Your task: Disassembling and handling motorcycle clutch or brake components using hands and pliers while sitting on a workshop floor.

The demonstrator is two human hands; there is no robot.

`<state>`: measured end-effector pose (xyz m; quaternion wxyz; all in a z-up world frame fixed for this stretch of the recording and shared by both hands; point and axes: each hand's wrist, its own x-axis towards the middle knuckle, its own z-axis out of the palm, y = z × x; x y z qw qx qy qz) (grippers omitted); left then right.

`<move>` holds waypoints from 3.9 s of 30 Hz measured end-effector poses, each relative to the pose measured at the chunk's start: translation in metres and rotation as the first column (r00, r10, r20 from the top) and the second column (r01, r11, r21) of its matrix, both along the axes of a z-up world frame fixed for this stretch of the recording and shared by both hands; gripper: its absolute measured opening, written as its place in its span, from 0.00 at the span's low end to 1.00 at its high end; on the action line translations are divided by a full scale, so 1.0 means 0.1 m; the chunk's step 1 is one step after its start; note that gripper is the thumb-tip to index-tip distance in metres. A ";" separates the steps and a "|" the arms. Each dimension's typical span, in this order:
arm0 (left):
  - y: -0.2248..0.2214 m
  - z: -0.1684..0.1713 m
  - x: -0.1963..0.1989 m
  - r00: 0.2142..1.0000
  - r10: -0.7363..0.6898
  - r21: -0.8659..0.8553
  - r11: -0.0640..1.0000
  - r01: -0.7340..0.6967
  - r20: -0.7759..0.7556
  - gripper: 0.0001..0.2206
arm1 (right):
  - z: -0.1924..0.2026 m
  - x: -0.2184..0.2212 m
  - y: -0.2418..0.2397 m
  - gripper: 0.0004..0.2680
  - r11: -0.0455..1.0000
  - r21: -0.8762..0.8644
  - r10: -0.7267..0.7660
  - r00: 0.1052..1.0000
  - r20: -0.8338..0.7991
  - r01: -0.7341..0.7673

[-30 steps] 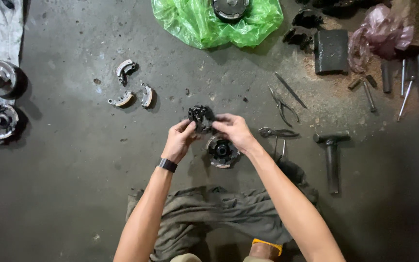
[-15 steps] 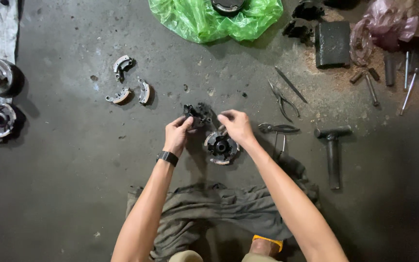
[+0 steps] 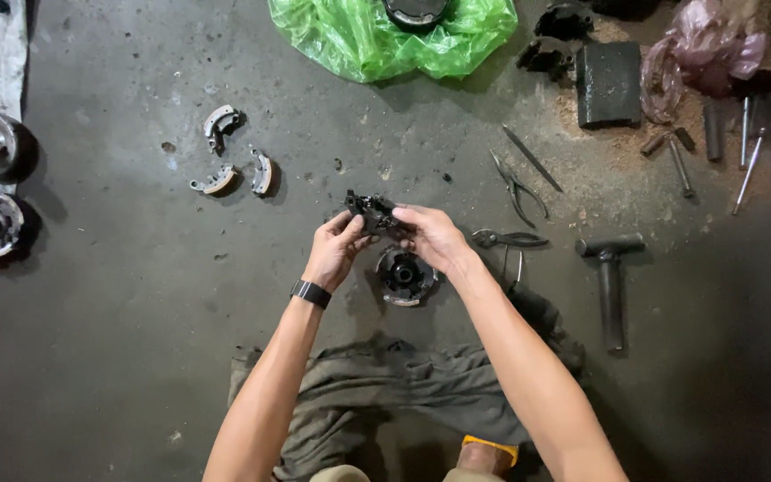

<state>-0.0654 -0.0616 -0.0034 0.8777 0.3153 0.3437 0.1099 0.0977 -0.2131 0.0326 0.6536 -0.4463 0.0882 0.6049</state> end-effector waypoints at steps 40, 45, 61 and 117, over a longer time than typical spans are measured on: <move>-0.28 -0.12 -0.06 0.946 0.243 0.052 0.970 -0.238 -0.216 0.17 | 0.48 0.85 -0.91 0.14 0.839 -0.482 0.260 0.595 0.761 0.251; -0.38 -0.39 0.00 0.918 0.325 0.162 0.942 -0.293 -0.229 0.15 | 0.72 -0.05 -0.73 0.09 0.966 -0.258 0.092 0.907 0.410 0.018; -0.37 -0.24 -0.02 0.921 0.307 0.205 0.943 -0.261 -0.240 0.13 | 0.78 -0.57 -0.23 0.09 0.687 -0.678 0.715 0.405 0.569 -0.261; -0.57 -0.07 0.37 0.782 0.433 0.654 0.755 -0.043 -0.448 0.13 | 0.29 -1.25 -0.35 0.06 0.858 -0.501 0.448 0.305 0.840 0.119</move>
